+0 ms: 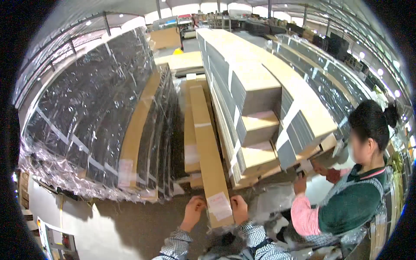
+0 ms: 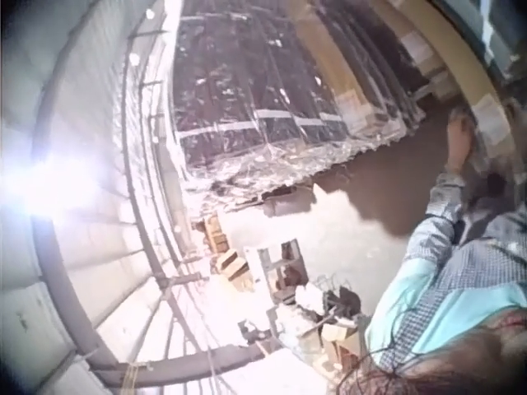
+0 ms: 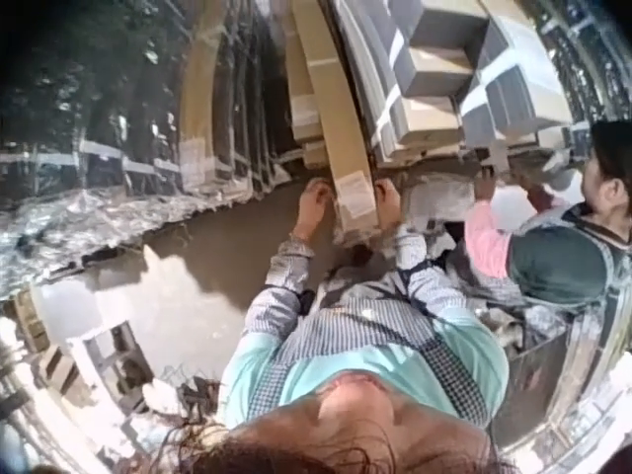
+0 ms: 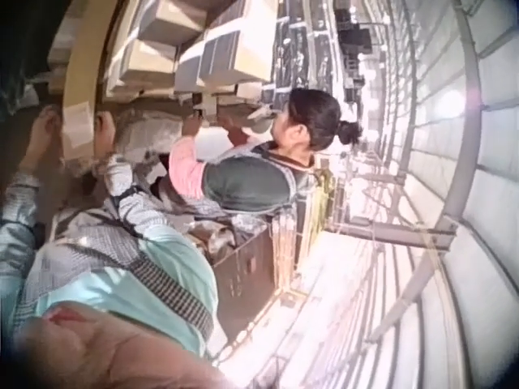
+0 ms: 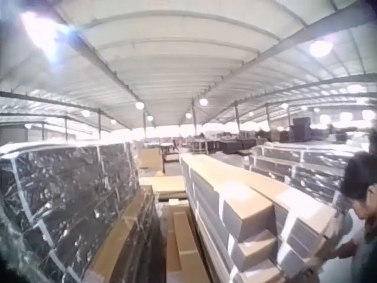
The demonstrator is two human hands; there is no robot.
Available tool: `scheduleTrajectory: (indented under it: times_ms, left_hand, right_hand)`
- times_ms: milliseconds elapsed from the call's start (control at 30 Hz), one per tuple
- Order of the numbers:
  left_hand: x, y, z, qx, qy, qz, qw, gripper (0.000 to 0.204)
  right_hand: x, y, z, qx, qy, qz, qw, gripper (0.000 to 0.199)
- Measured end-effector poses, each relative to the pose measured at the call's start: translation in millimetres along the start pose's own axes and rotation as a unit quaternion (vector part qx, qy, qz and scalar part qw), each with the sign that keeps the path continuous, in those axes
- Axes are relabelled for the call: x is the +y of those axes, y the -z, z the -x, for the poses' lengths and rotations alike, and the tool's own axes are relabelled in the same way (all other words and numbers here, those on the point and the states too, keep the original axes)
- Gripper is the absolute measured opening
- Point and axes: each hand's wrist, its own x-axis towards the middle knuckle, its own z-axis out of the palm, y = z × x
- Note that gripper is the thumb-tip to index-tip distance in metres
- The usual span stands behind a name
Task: The recorder is packaging cardboard components into plastic sleeves and organizing them on a pallet in a manufacturing facility.
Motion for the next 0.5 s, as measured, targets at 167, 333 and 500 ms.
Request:
scheduleTrajectory:
  times_ms: [167,333,500]
  left_hand:
    - [18.7,11.3,-17.1,0.056,0.169,0.009,0.984,0.007]
    - [4.7,10.7,-37.7,-0.052,-0.032,-0.140,0.988,0.015]
    - [-61.9,-18.1,2.6,0.036,0.458,0.450,0.766,0.017]
  right_hand:
    - [-27.5,10.0,-4.5,-0.001,-0.024,-0.002,1.000,0.008]
    - [76.2,-4.3,-14.7,-0.034,-0.084,0.130,0.987,0.016]
    - [28.4,-22.4,-32.3,-0.049,-0.412,-0.374,0.829,0.027]
